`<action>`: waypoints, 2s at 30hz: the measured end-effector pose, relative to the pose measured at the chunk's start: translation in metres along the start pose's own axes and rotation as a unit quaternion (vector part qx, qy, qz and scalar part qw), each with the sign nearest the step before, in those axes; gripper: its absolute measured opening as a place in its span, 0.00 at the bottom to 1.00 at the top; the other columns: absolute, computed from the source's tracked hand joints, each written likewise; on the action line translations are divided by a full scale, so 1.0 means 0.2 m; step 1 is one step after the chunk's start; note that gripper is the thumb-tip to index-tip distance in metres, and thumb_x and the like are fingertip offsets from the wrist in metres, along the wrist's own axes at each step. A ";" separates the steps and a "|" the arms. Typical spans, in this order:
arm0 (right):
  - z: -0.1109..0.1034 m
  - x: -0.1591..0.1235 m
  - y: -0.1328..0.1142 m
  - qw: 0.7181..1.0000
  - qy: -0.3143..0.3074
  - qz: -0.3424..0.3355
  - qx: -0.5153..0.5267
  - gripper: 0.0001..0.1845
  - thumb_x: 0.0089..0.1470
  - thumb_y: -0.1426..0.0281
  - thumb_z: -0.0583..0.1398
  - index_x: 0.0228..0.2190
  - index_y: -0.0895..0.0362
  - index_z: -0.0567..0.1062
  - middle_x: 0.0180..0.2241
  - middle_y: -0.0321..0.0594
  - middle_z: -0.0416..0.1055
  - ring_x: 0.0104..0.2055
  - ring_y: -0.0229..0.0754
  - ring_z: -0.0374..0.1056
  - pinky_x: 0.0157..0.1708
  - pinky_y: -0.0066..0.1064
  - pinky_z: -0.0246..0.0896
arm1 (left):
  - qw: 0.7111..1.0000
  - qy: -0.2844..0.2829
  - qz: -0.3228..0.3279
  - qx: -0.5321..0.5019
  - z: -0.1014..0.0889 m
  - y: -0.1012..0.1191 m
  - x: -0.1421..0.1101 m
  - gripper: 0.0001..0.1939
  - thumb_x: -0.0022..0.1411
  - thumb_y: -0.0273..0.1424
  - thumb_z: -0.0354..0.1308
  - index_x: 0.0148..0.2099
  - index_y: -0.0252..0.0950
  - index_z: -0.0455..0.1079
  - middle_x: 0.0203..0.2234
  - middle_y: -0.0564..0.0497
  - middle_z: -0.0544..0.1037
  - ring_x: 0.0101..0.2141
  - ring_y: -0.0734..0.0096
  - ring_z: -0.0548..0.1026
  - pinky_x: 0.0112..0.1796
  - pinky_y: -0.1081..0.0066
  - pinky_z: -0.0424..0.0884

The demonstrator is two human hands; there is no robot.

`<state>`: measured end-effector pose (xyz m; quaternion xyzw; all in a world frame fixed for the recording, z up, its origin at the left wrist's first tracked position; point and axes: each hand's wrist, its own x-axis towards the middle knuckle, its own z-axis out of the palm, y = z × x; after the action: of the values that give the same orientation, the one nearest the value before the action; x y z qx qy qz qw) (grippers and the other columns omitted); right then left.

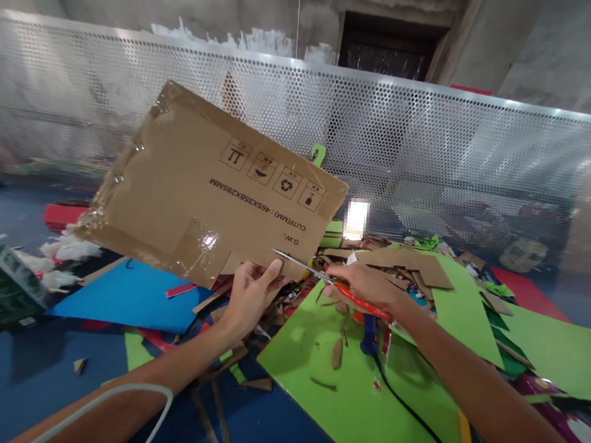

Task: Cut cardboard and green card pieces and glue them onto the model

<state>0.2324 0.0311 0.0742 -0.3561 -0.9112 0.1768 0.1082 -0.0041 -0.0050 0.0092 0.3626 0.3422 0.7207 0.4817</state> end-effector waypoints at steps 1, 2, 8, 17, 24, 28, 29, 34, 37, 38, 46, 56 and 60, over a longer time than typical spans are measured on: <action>-0.01 0.00 0.00 1.000 -0.005 0.004 -0.002 0.23 0.65 0.50 0.58 0.39 0.57 0.78 0.29 0.38 0.72 0.31 0.42 0.66 0.32 0.29 0.52 | 1.000 -0.004 -0.006 0.000 0.00 0.00 0.00 0.23 0.45 0.41 0.80 0.35 0.31 0.75 0.29 0.51 0.81 0.31 0.72 0.80 0.37 0.71 0.82; -0.01 0.00 -0.01 1.000 -0.009 0.008 -0.005 0.23 0.64 0.50 0.58 0.40 0.57 0.78 0.31 0.40 0.74 0.32 0.44 0.68 0.32 0.29 0.53 | 1.000 -0.010 -0.011 0.002 0.01 0.01 -0.01 0.23 0.45 0.41 0.80 0.34 0.31 0.76 0.29 0.51 0.81 0.30 0.71 0.81 0.37 0.70 0.82; 0.00 0.00 -0.01 1.000 -0.005 0.003 0.001 0.26 0.64 0.47 0.59 0.46 0.57 0.78 0.38 0.47 0.79 0.38 0.49 0.73 0.36 0.32 0.58 | 0.999 -0.024 -0.007 0.026 0.00 0.01 -0.02 0.23 0.46 0.42 0.79 0.35 0.31 0.77 0.32 0.47 0.84 0.33 0.66 0.82 0.39 0.65 0.83; 0.01 -0.01 -0.03 1.000 0.015 0.025 -0.010 0.25 0.64 0.47 0.59 0.41 0.56 0.78 0.34 0.42 0.77 0.36 0.46 0.71 0.34 0.29 0.55 | 0.999 -0.039 -0.016 0.012 0.00 -0.01 -0.02 0.23 0.49 0.41 0.78 0.40 0.30 0.78 0.37 0.46 0.84 0.35 0.66 0.82 0.39 0.68 0.82; 0.02 0.01 0.02 0.999 0.010 0.002 0.038 0.26 0.62 0.47 0.59 0.36 0.58 0.76 0.27 0.35 0.69 0.30 0.40 0.63 0.32 0.28 0.52 | 0.999 -0.028 -0.014 -0.019 0.00 -0.03 -0.01 0.24 0.47 0.40 0.79 0.41 0.33 0.75 0.37 0.49 0.83 0.35 0.69 0.81 0.38 0.69 0.81; 0.00 0.02 0.05 0.998 -0.012 -0.017 0.053 0.27 0.61 0.45 0.58 0.35 0.58 0.75 0.28 0.35 0.67 0.30 0.40 0.62 0.31 0.29 0.52 | 0.999 0.000 0.002 -0.046 -0.01 -0.05 0.01 0.25 0.48 0.45 0.77 0.39 0.35 0.73 0.31 0.54 0.80 0.32 0.72 0.79 0.37 0.68 0.80; 0.00 0.02 0.05 0.998 -0.016 -0.018 0.056 0.28 0.60 0.44 0.58 0.34 0.58 0.75 0.27 0.35 0.67 0.30 0.40 0.62 0.31 0.29 0.52 | 0.999 0.004 0.005 -0.044 -0.01 -0.05 0.01 0.25 0.49 0.46 0.77 0.38 0.35 0.73 0.31 0.54 0.80 0.32 0.71 0.79 0.37 0.68 0.80; -0.01 0.01 0.02 0.999 -0.012 -0.021 0.049 0.29 0.62 0.44 0.58 0.38 0.59 0.77 0.32 0.41 0.73 0.33 0.44 0.66 0.34 0.31 0.56 | 0.999 0.010 0.031 0.001 -0.03 -0.04 0.03 0.24 0.49 0.46 0.76 0.37 0.34 0.73 0.32 0.51 0.81 0.32 0.69 0.79 0.36 0.65 0.80; -0.01 0.01 0.00 1.000 -0.012 -0.008 0.027 0.27 0.62 0.46 0.58 0.41 0.58 0.78 0.37 0.45 0.76 0.37 0.47 0.70 0.37 0.32 0.58 | 0.999 0.008 0.034 0.040 -0.03 -0.03 0.02 0.24 0.49 0.46 0.76 0.38 0.33 0.75 0.35 0.49 0.82 0.33 0.66 0.80 0.37 0.64 0.80; 0.00 0.01 0.00 1.000 -0.012 -0.002 0.020 0.27 0.62 0.46 0.59 0.42 0.58 0.78 0.38 0.46 0.77 0.38 0.48 0.71 0.38 0.33 0.59 | 0.998 0.001 0.034 0.052 -0.03 -0.03 0.01 0.24 0.49 0.46 0.76 0.39 0.33 0.76 0.36 0.48 0.82 0.34 0.65 0.80 0.37 0.64 0.80; 0.01 0.00 -0.02 0.999 0.001 0.021 0.029 0.24 0.61 0.48 0.61 0.38 0.57 0.78 0.32 0.41 0.75 0.32 0.44 0.67 0.35 0.31 0.56 | 0.997 -0.014 0.030 0.075 -0.02 0.00 -0.01 0.26 0.49 0.50 0.75 0.39 0.32 0.79 0.34 0.48 0.83 0.33 0.63 0.81 0.38 0.63 0.80; 0.06 0.02 0.00 0.998 0.027 0.015 0.061 0.23 0.60 0.49 0.61 0.32 0.57 0.76 0.26 0.33 0.66 0.28 0.38 0.58 0.31 0.29 0.50 | 0.998 -0.005 0.028 0.060 -0.04 -0.04 0.02 0.25 0.50 0.50 0.74 0.37 0.33 0.76 0.33 0.49 0.82 0.32 0.64 0.80 0.37 0.63 0.79; 0.04 0.03 0.02 0.996 0.000 0.009 0.084 0.27 0.59 0.45 0.59 0.34 0.58 0.75 0.25 0.33 0.64 0.27 0.38 0.56 0.29 0.29 0.48 | 0.999 -0.031 0.030 0.017 -0.04 -0.05 0.03 0.24 0.52 0.51 0.73 0.38 0.36 0.76 0.32 0.51 0.81 0.30 0.67 0.78 0.35 0.65 0.78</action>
<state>0.2285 0.0358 0.0657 -0.3538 -0.8898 0.2539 0.1365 -0.0089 0.0020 -0.0017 0.4030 0.3285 0.7176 0.4634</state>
